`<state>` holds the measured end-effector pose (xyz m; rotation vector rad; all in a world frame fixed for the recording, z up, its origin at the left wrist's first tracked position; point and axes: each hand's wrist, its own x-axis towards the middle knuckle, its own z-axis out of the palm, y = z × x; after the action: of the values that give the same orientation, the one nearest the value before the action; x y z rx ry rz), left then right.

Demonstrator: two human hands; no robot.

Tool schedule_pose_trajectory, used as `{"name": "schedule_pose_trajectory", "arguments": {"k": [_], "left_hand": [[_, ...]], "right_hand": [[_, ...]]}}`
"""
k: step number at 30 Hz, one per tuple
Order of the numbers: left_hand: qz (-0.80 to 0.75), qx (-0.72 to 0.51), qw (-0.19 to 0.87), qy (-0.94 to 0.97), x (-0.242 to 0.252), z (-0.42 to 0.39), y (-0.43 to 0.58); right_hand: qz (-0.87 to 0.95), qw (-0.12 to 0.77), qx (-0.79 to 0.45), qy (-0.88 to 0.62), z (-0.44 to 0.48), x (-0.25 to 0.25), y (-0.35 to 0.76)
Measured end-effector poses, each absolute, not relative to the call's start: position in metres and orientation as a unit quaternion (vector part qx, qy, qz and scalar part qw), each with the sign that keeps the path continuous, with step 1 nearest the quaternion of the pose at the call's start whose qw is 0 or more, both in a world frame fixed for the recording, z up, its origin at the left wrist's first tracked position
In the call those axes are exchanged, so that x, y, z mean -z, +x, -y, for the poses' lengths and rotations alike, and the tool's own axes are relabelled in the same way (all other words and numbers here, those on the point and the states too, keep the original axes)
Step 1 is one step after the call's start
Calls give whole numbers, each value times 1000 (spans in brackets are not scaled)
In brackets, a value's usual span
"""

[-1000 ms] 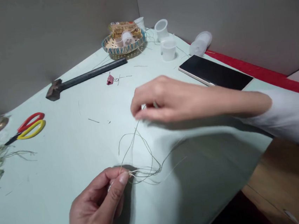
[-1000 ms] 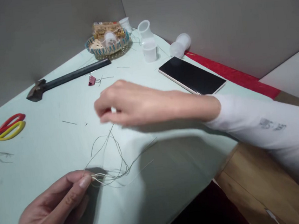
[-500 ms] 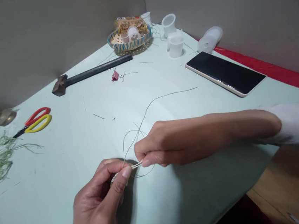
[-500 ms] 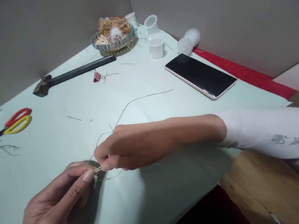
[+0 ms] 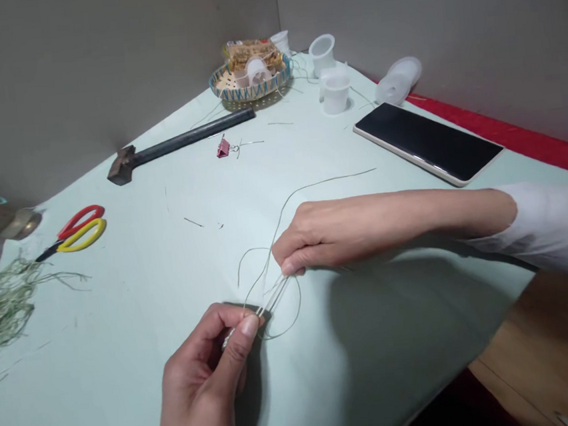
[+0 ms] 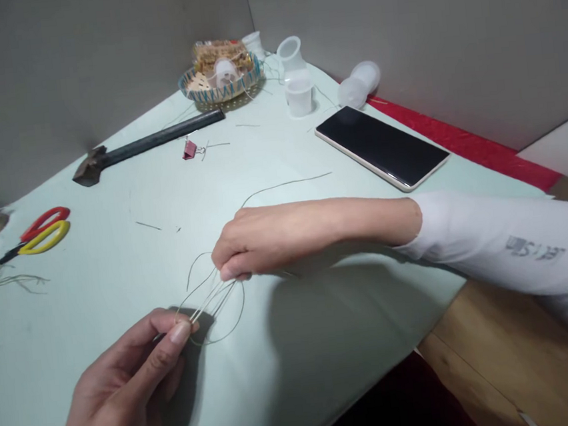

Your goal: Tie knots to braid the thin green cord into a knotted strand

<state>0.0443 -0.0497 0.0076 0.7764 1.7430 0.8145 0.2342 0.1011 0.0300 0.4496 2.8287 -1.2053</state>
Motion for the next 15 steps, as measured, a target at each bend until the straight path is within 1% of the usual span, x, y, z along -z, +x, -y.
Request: {"name": "schedule_pose_trajectory", "arguments": {"k": [1, 4, 6, 10, 13, 15], "left_hand": [[-722, -346, 509, 316, -7, 49, 44], [-716, -364, 512, 306, -8, 48, 43], [-714, -372, 510, 303, -9, 47, 43], [-709, -387, 508, 299, -9, 47, 43], [-709, -392, 505, 298, -9, 47, 43], [-708, -387, 513, 293, -10, 47, 43]], "right_hand": [[-924, -4, 341, 172, -99, -29, 235], [-949, -84, 150, 264, -87, -26, 234], [-957, -120, 88, 249, -73, -23, 231], [-984, -94, 106, 107, -46, -13, 221], [-990, -77, 103, 64, -38, -7, 217], [-987, -82, 126, 60, -36, -6, 218]]}}
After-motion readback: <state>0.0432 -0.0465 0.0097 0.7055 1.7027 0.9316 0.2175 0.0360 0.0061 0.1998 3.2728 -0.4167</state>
